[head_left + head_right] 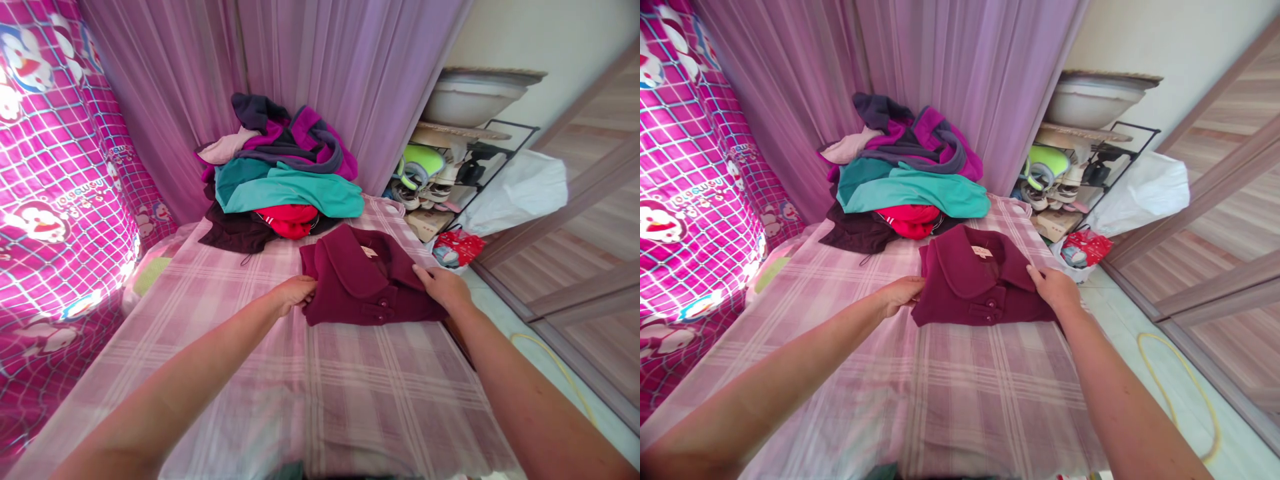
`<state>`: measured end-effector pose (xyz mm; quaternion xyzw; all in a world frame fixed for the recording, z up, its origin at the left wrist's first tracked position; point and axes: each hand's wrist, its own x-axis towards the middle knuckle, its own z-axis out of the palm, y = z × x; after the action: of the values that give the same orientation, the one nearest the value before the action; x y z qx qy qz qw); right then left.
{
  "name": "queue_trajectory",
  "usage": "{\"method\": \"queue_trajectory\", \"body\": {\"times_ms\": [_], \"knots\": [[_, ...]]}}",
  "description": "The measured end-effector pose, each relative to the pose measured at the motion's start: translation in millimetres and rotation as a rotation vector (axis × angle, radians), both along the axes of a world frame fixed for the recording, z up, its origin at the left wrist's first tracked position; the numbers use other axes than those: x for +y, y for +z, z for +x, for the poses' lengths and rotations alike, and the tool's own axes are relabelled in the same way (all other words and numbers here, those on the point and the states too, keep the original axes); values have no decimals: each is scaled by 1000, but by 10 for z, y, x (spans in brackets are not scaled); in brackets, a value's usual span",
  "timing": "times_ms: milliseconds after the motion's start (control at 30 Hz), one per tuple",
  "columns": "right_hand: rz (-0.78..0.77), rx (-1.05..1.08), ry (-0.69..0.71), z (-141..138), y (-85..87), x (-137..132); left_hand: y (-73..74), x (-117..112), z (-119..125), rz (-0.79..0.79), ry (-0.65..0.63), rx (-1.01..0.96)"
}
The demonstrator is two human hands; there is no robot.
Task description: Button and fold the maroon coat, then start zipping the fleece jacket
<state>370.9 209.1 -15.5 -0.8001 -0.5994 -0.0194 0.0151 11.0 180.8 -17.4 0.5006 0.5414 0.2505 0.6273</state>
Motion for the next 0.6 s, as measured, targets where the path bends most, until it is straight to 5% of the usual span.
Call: {"method": "queue_trajectory", "body": {"times_ms": [167,333,500,600], "knots": [[-72,15,-29,8,-12,-46,-60,-134,-375,8,-20,-63],[-88,-6,-10,-129,27,-100,-162,-196,-382,52,-56,66],[-116,-15,-19,-154,121,-113,35,-217,-276,199,116,145],[-107,-22,-33,-178,132,-104,92,-214,-207,291,72,192]]}}
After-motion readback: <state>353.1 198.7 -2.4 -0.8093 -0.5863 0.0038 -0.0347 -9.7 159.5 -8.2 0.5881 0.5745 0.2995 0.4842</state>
